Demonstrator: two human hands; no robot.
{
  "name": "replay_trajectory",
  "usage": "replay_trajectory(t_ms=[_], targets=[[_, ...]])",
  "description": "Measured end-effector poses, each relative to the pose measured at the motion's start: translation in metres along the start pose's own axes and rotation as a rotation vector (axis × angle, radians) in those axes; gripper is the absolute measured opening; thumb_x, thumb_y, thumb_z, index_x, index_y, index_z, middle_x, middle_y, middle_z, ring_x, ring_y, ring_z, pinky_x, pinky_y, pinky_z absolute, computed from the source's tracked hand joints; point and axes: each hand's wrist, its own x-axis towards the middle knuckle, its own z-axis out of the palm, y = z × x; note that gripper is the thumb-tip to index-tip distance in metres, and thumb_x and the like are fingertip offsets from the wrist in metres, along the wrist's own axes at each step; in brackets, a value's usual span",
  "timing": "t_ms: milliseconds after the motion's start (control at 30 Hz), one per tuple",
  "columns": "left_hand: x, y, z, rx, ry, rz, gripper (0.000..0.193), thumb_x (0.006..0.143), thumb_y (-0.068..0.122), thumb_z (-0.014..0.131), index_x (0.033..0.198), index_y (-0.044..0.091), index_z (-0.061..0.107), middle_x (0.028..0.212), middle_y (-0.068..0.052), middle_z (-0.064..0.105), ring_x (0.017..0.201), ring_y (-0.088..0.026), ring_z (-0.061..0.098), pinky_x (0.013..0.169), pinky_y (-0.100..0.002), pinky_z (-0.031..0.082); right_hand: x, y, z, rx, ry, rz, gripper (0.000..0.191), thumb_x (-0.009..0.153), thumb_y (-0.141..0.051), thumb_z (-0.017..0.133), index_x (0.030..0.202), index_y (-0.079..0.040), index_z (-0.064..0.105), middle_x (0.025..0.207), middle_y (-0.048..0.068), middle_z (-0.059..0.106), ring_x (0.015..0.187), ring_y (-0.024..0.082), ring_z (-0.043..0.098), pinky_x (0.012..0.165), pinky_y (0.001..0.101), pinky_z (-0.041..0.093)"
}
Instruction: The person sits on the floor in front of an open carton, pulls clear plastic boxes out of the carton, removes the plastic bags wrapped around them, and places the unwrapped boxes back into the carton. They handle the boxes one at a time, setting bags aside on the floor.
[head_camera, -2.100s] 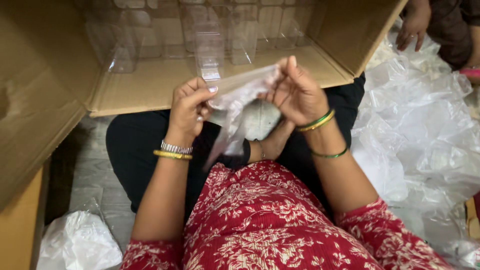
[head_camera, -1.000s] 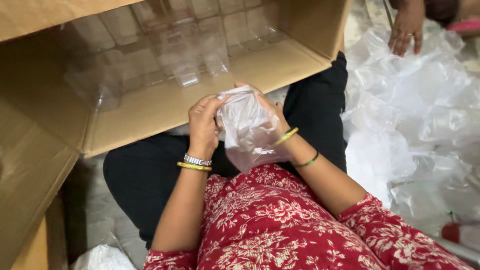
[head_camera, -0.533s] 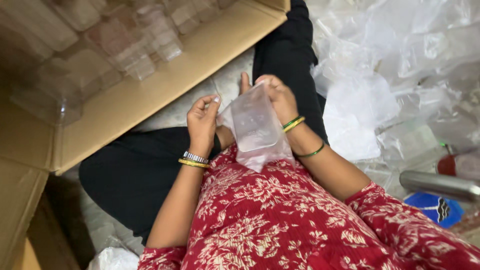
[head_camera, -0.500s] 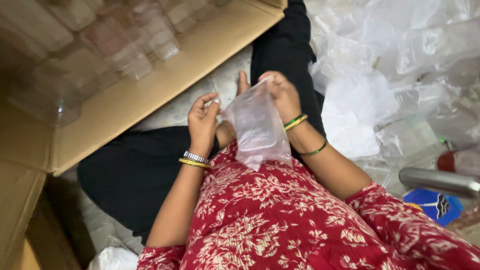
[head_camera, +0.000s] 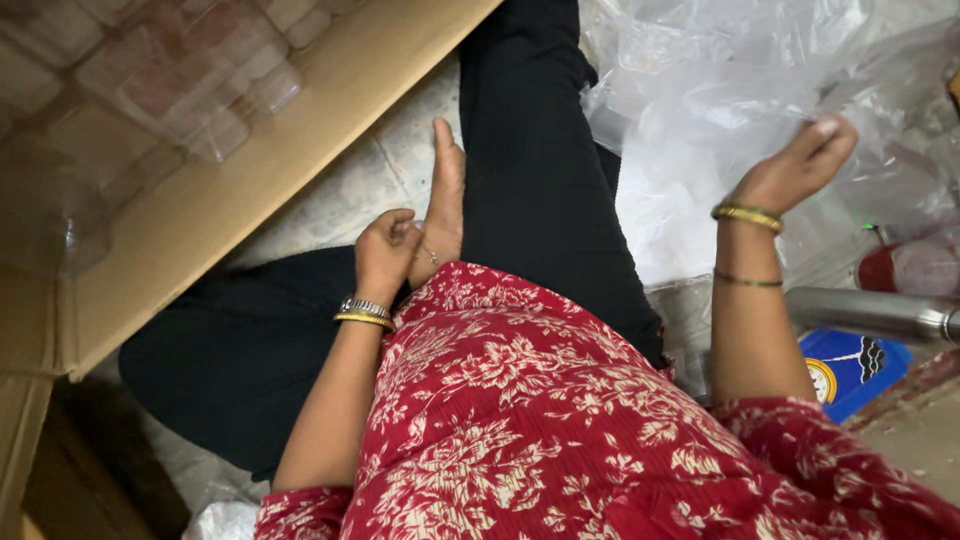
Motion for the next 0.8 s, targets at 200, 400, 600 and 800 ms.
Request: replay_trajectory(t_ms=[200, 400, 600, 800], targets=[[-0.001, 0.008, -0.002, 0.046, 0.001, -0.059, 0.028, 0.088, 0.020, 0.075, 0.112, 0.004, 0.075, 0.086, -0.009, 0.077, 0.073, -0.013, 0.072, 0.071, -0.028, 0.056, -0.086, -0.020, -0.029, -0.863, -0.520, -0.237, 0.136, 0.074, -0.061, 0.103, 0.169, -0.014, 0.017, 0.169, 0.031, 0.002, 0.160, 0.050, 0.006, 0.131, 0.0641, 0.016], [0.000, 0.018, 0.004, 0.061, 0.014, -0.089, 0.025, 0.091, 0.019, 0.074, 0.111, 0.004, 0.076, 0.079, -0.007, 0.075, 0.065, -0.010, 0.066, 0.065, -0.027, 0.053, -0.082, -0.017, 0.036, -0.969, -0.534, -0.061, 0.141, 0.069, -0.068, 0.099, 0.172, -0.033, 0.010, 0.164, 0.034, -0.020, 0.150, 0.063, -0.007, 0.119, 0.0770, 0.010], [0.002, 0.021, 0.009, 0.088, 0.048, -0.080, 0.024, 0.090, 0.019, 0.075, 0.109, 0.004, 0.076, 0.075, -0.004, 0.073, 0.063, -0.008, 0.063, 0.063, -0.026, 0.051, -0.029, -0.004, 0.123, -1.033, -0.531, -0.010, 0.136, 0.063, -0.057, 0.103, 0.166, -0.035, 0.017, 0.159, 0.034, -0.022, 0.145, 0.067, -0.001, 0.119, 0.0687, 0.020], [0.002, 0.026, 0.010, 0.102, 0.058, -0.109, 0.024, 0.090, 0.019, 0.075, 0.109, 0.005, 0.077, 0.075, -0.003, 0.073, 0.061, -0.007, 0.061, 0.061, -0.025, 0.051, 0.032, -0.002, 0.157, -0.706, -0.589, -0.122, 0.088, 0.079, -0.035, 0.098, 0.149, -0.013, 0.049, 0.155, 0.026, 0.027, 0.148, 0.043, 0.032, 0.124, 0.0521, 0.034]])
